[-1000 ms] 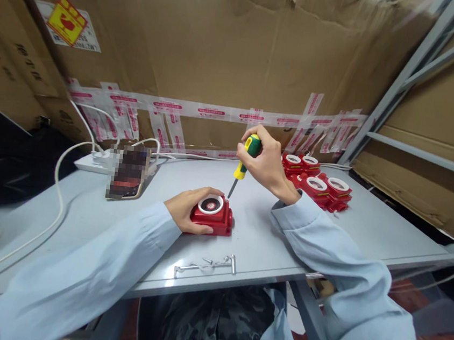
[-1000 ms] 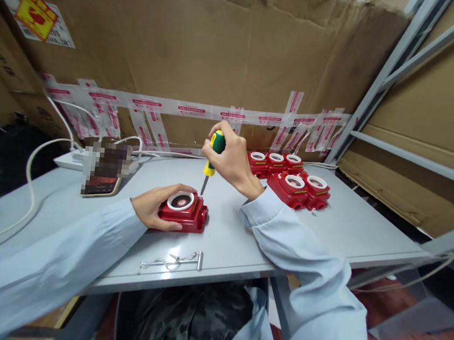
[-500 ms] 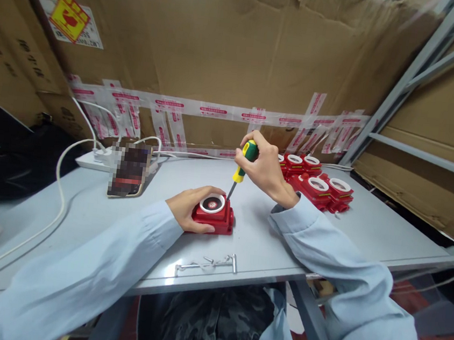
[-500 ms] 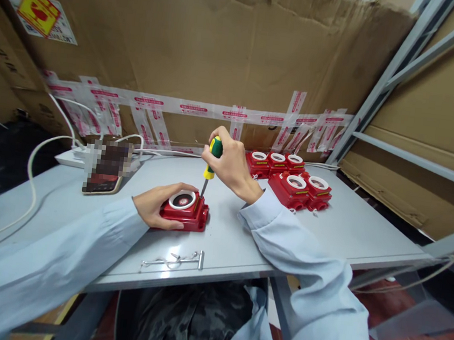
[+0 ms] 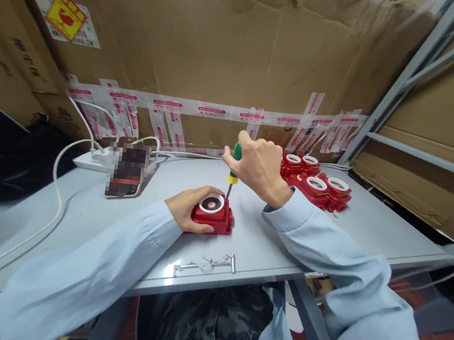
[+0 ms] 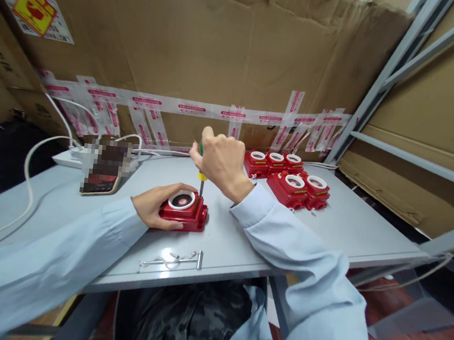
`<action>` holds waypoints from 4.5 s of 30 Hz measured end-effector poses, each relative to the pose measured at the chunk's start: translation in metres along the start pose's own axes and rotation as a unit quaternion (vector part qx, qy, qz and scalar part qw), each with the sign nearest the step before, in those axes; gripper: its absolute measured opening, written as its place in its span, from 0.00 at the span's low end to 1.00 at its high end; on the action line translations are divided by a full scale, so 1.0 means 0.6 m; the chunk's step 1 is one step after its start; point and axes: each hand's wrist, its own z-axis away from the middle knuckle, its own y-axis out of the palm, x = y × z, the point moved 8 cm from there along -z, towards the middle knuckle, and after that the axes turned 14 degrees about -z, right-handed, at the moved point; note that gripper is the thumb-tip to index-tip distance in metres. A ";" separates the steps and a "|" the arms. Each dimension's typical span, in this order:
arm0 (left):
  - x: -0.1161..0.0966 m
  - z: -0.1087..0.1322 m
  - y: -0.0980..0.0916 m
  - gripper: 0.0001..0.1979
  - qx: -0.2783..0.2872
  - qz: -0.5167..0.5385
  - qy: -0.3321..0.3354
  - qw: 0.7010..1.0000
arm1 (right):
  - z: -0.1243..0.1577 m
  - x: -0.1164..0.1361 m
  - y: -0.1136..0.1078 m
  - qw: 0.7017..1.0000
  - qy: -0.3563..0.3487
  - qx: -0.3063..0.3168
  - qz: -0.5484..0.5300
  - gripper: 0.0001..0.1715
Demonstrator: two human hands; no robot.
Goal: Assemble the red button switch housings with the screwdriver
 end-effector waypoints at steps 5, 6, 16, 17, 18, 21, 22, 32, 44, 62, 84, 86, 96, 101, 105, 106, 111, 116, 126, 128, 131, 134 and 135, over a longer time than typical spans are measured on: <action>0.000 -0.001 0.001 0.34 0.005 0.010 0.010 1.000 | -0.014 0.028 0.014 0.994 -0.038 0.104 0.009 0.14; 0.000 -0.001 0.000 0.34 0.006 0.014 0.011 1.000 | -0.016 0.030 0.017 0.990 -0.051 0.132 -0.005 0.11; 0.001 -0.001 0.001 0.34 0.004 0.031 0.017 0.999 | -0.023 0.034 0.002 0.941 -0.103 0.307 -0.095 0.09; 0.001 -0.001 0.001 0.34 0.003 0.030 0.019 0.999 | -0.029 0.029 -0.001 0.955 -0.077 0.281 -0.061 0.13; 0.001 -0.001 0.001 0.34 0.002 0.029 0.019 0.999 | -0.034 0.027 -0.004 0.963 -0.060 0.260 -0.032 0.17; 0.004 0.000 0.002 0.34 0.003 0.025 0.008 1.000 | -0.036 0.040 0.004 0.954 -0.080 0.286 -0.034 0.16; 0.004 0.001 0.002 0.34 0.003 0.025 0.005 1.000 | -0.031 0.047 0.009 0.941 -0.102 0.316 -0.060 0.11; 0.004 -0.001 0.001 0.34 0.001 0.032 0.004 0.999 | -0.029 0.040 0.004 0.947 -0.132 0.281 -0.079 0.05; 0.002 0.000 -0.001 0.33 0.004 0.027 0.012 1.000 | -0.023 0.053 0.005 0.930 -0.130 0.313 -0.143 0.20; 0.007 0.000 0.003 0.35 0.035 0.021 0.018 0.999 | -0.021 0.051 0.002 0.920 -0.083 0.365 -0.114 0.11; 0.005 0.001 0.000 0.35 0.024 0.017 0.021 0.999 | -0.021 0.043 0.007 0.922 -0.082 0.322 -0.199 0.15; 0.005 0.001 0.000 0.35 0.022 0.016 0.022 0.999 | -0.023 0.037 0.005 0.933 -0.069 0.306 -0.175 0.13; 0.004 0.000 0.000 0.34 0.026 0.019 0.015 0.999 | -0.021 0.040 0.004 0.935 -0.063 0.302 -0.175 0.16; 0.003 0.000 0.000 0.34 0.026 0.016 0.016 0.999 | -0.016 0.047 0.006 0.918 -0.062 0.332 -0.209 0.17; 0.003 0.000 -0.001 0.35 0.028 0.014 0.014 0.999 | -0.024 0.045 -0.001 0.931 -0.070 0.294 -0.206 0.10; 0.002 0.000 -0.001 0.34 0.029 0.016 0.015 0.999 | -0.023 0.046 0.001 0.926 -0.072 0.299 -0.219 0.13; 0.001 -0.001 -0.002 0.35 0.025 0.014 0.020 0.999 | -0.023 0.038 0.005 0.927 -0.065 0.302 -0.214 0.17; 0.002 0.000 0.001 0.34 0.029 0.016 0.021 0.999 | -0.021 0.028 0.003 0.928 -0.056 0.298 -0.217 0.24; 0.004 0.000 0.000 0.34 0.028 0.020 0.015 0.999 | -0.018 0.026 0.002 0.924 -0.043 0.322 -0.200 0.31; 0.004 0.000 0.000 0.34 0.025 0.022 0.017 0.999 | -0.016 0.029 0.003 0.918 -0.051 0.340 -0.199 0.29; 0.004 0.000 0.000 0.34 0.023 0.026 0.020 0.999 | -0.021 0.028 0.000 0.930 -0.059 0.315 -0.182 0.20; 0.005 0.000 0.001 0.34 0.026 0.027 0.020 0.999 | -0.022 0.026 0.000 0.933 -0.053 0.299 -0.191 0.22; 0.005 0.000 0.002 0.35 0.028 0.026 0.019 0.999 | -0.021 0.027 0.002 0.930 -0.052 0.306 -0.200 0.24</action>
